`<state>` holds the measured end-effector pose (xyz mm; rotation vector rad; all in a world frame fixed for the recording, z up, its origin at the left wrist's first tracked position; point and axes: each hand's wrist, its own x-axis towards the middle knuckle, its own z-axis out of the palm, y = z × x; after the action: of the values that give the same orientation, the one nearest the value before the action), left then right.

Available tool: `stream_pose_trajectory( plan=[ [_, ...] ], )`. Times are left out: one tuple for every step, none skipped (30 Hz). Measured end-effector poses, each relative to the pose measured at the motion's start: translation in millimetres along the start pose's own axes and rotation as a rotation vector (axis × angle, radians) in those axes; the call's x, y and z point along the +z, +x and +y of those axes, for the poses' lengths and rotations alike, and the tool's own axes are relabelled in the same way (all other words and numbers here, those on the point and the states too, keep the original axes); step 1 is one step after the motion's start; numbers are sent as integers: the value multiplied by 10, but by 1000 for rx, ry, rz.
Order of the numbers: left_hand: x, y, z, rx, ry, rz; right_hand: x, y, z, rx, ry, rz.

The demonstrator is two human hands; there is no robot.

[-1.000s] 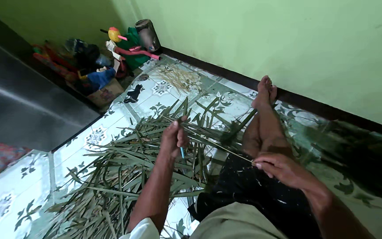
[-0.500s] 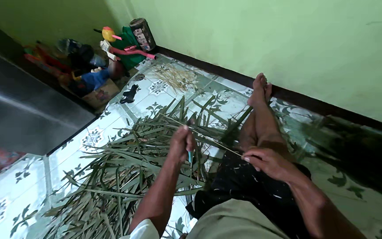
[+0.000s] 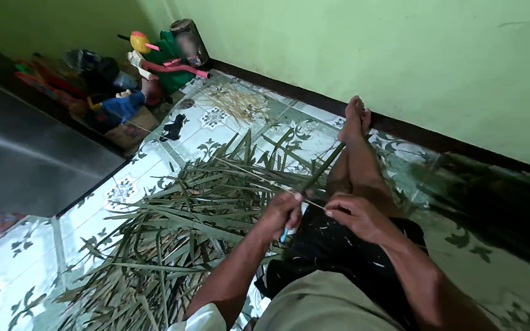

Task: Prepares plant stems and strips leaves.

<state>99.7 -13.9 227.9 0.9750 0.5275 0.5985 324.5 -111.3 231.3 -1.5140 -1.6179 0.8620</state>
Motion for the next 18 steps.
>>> stream_pose_trajectory(
  plan=[
    [-77,0,78,27,-10,38,-30,-42,30,-4,0,-2],
    [-187,9,148,61,-34,86,-59,-80,61,2,2,-6],
    [-292,23,196,91,-62,128,-77,-100,86,9,4,-5],
    [-357,38,213,112,-92,151,-84,-101,96,18,6,-6],
    [-366,47,196,117,-110,156,-79,-87,89,26,10,-9],
    [-317,48,149,106,-106,140,-61,-68,72,26,17,-10],
    [-226,39,81,74,-84,110,-38,-48,51,19,23,-8],
    [-123,29,8,32,-52,61,-22,-33,31,11,32,-9],
    [-34,12,-38,-7,-27,16,-22,-34,21,8,36,-18],
    [8,0,-28,-22,-12,-5,-41,-49,28,7,37,-27],
    [-16,-4,49,-5,-1,10,-82,-79,53,11,33,-31],
    [-112,-6,172,33,4,56,-133,-131,93,23,38,-33],
    [-267,-12,317,79,3,124,-188,-201,154,34,42,-26],
    [-468,-18,467,130,1,201,-249,-275,235,42,41,-13],
    [-686,-33,612,178,-6,281,-318,-347,306,62,33,3],
    [-903,-63,735,229,-18,374,-390,-420,357,109,24,11],
    [-1110,-103,830,277,-40,476,-459,-480,390,176,18,24],
    [-1305,-148,886,325,-87,571,-516,-526,421,247,17,39]
  ],
)
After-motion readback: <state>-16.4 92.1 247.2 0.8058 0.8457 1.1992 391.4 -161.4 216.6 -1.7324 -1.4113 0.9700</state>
